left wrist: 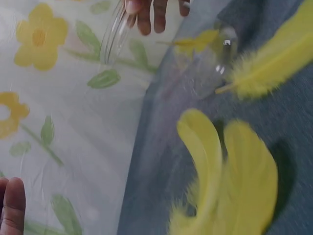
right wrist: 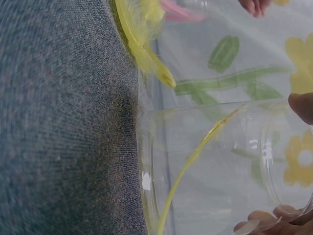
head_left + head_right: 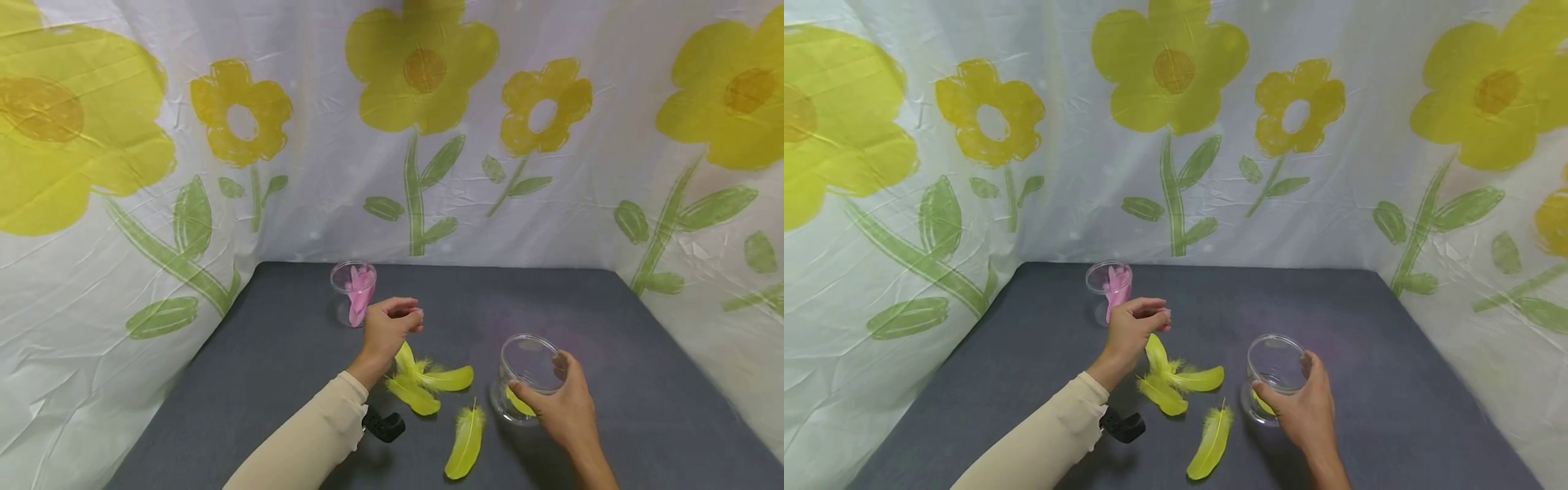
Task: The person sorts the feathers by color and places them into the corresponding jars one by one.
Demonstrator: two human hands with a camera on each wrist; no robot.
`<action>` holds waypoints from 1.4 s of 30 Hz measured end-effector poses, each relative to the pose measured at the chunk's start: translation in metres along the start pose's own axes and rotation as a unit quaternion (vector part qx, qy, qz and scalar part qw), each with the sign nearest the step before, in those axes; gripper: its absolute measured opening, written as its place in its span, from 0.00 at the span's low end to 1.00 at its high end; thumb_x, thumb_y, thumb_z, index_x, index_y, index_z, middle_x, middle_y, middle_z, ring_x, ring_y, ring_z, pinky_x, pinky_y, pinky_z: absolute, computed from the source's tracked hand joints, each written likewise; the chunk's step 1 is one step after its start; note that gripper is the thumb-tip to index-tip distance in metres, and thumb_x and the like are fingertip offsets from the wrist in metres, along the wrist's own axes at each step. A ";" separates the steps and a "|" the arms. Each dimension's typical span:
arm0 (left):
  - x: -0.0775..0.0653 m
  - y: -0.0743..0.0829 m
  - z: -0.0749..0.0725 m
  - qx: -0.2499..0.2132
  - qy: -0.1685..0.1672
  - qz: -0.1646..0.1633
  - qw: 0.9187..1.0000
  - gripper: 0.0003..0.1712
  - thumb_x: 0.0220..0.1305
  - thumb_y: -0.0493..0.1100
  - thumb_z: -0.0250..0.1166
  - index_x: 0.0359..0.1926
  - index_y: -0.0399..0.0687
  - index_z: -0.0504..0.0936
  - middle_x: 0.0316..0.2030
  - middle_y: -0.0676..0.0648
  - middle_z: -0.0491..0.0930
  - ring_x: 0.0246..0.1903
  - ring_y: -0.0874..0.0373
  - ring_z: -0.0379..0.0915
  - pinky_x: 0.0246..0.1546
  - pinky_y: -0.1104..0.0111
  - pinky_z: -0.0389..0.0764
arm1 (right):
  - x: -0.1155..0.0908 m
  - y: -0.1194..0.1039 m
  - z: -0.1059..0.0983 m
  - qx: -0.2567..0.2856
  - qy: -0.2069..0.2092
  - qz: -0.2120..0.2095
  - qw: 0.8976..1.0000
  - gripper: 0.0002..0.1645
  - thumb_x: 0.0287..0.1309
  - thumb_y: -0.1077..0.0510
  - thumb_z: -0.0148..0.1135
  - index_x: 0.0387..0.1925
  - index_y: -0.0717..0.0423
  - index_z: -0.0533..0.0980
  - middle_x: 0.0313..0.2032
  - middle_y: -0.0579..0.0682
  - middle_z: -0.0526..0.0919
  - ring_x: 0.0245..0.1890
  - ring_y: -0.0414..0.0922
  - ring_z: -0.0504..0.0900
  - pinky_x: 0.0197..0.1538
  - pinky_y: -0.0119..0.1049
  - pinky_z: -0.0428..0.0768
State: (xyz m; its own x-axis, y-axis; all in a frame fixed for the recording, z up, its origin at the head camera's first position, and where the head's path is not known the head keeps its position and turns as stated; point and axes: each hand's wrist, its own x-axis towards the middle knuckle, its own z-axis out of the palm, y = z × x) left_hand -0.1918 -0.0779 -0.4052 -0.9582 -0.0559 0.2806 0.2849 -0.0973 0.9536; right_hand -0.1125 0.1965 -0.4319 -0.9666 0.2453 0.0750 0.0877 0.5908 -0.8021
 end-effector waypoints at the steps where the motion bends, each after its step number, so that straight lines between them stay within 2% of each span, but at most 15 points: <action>1: 0.000 -0.002 -0.003 -0.003 0.004 -0.001 1.000 0.12 0.56 0.28 0.68 0.43 0.30 0.83 0.33 0.38 0.82 0.28 0.52 0.82 0.33 0.63 0.83 | 0.000 0.000 0.000 0.000 -0.001 0.000 1.000 0.70 0.40 0.37 0.77 0.71 0.67 0.48 0.64 0.69 0.61 0.64 0.64 0.60 0.58 0.64 0.62; 8: -0.005 -0.019 -0.025 -0.012 0.033 -0.018 0.999 0.13 0.55 0.26 0.68 0.43 0.28 0.82 0.33 0.36 0.82 0.30 0.43 0.82 0.31 0.63 0.83 | 0.000 0.000 0.000 0.003 -0.002 0.000 1.000 0.70 0.40 0.38 0.78 0.71 0.67 0.48 0.64 0.69 0.61 0.64 0.64 0.60 0.59 0.63 0.62; 10: -0.007 -0.024 -0.032 -0.009 0.041 -0.030 0.999 0.13 0.55 0.26 0.68 0.43 0.28 0.82 0.33 0.36 0.82 0.30 0.43 0.82 0.31 0.63 0.83 | 0.000 0.000 0.000 -0.001 -0.001 0.001 1.000 0.70 0.40 0.38 0.77 0.71 0.67 0.48 0.64 0.69 0.61 0.64 0.64 0.60 0.59 0.63 0.62; 13: -0.010 -0.032 -0.041 0.009 0.057 -0.045 0.997 0.12 0.55 0.27 0.68 0.43 0.28 0.83 0.33 0.36 0.83 0.29 0.45 0.82 0.30 0.64 0.83 | 0.000 -0.001 0.000 -0.005 0.001 0.003 1.000 0.70 0.39 0.37 0.77 0.71 0.66 0.48 0.65 0.69 0.61 0.64 0.64 0.60 0.58 0.64 0.62; 19: -0.017 -0.048 -0.055 0.056 0.072 -0.076 0.993 0.12 0.55 0.28 0.68 0.42 0.28 0.83 0.31 0.38 0.83 0.29 0.44 0.81 0.24 0.66 0.81 | 0.000 -0.002 0.000 -0.007 0.001 0.008 1.000 0.71 0.39 0.36 0.77 0.71 0.66 0.47 0.65 0.69 0.61 0.64 0.64 0.60 0.58 0.64 0.61; 26: -0.028 -0.066 -0.066 0.092 0.063 -0.112 0.987 0.14 0.55 0.28 0.68 0.43 0.26 0.82 0.30 0.41 0.83 0.22 0.55 0.77 0.21 0.65 0.80 | -0.001 -0.001 0.001 -0.002 0.005 0.008 1.000 0.70 0.39 0.38 0.78 0.71 0.66 0.48 0.65 0.69 0.60 0.64 0.64 0.59 0.58 0.64 0.62; 32: -0.035 -0.076 -0.070 0.084 0.049 -0.129 0.987 0.15 0.54 0.28 0.68 0.44 0.25 0.81 0.30 0.41 0.82 0.23 0.55 0.78 0.23 0.65 0.81 | 0.000 -0.001 0.002 0.001 0.009 0.011 1.000 0.70 0.39 0.39 0.79 0.71 0.67 0.48 0.65 0.69 0.60 0.64 0.65 0.59 0.59 0.64 0.61; 42: -0.037 -0.077 -0.069 0.074 0.022 -0.143 0.987 0.17 0.54 0.27 0.68 0.45 0.23 0.78 0.30 0.41 0.82 0.25 0.53 0.79 0.25 0.62 0.82 | 0.000 0.000 0.002 0.002 0.006 0.007 1.000 0.69 0.40 0.39 0.78 0.71 0.67 0.48 0.64 0.69 0.61 0.64 0.65 0.59 0.59 0.64 0.62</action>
State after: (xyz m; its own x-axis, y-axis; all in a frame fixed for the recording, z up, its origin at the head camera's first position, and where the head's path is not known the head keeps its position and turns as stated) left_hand -0.1768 -0.1368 -0.4962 -0.9960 -0.0898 -0.0043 -0.0071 0.0310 0.9995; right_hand -0.1128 0.1946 -0.4330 -0.9623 0.2623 0.0717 0.0991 0.5837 -0.8059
